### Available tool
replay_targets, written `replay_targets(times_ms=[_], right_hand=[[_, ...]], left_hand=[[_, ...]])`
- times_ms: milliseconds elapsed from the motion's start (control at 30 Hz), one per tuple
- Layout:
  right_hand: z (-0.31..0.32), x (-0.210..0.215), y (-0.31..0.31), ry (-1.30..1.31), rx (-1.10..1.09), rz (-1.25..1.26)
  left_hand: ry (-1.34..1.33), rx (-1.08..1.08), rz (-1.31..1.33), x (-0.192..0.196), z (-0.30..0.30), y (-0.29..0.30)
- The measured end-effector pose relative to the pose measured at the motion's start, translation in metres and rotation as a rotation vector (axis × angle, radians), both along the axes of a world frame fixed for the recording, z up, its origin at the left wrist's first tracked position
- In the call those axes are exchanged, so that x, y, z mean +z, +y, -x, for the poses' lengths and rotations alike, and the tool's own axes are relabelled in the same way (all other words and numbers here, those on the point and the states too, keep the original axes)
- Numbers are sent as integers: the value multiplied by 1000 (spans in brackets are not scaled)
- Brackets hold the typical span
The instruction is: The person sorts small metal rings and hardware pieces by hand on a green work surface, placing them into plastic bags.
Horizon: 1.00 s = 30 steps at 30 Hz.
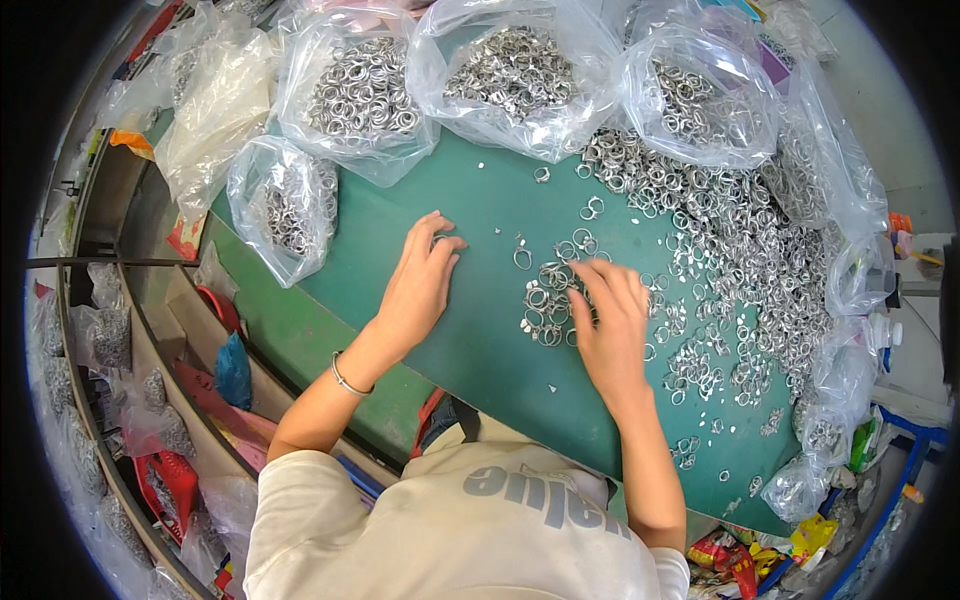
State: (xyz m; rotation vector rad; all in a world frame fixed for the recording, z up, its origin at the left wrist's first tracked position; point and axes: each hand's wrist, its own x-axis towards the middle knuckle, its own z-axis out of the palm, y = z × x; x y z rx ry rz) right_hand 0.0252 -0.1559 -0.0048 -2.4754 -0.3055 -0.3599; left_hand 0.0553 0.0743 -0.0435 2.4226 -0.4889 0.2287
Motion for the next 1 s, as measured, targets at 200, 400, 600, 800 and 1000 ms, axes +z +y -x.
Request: replay_targets(times_ms=[200, 400, 600, 800, 1000], right_hand=[[-2, -14, -14, -4, 50, 130], [33, -8, -54, 73, -217, 136], [53, -6, -64, 33, -393, 114], [61, -5, -65, 44, -463, 254], [55, 5, -26, 57, -90, 191]], left_hand=[[4, -133, 25, 22, 14, -26], [78, -314, -111, 27, 28, -58], [193, -254, 263, 13, 15, -60], [309, -66, 385, 24, 17, -70], [58, -202, 154, 26, 31, -76]])
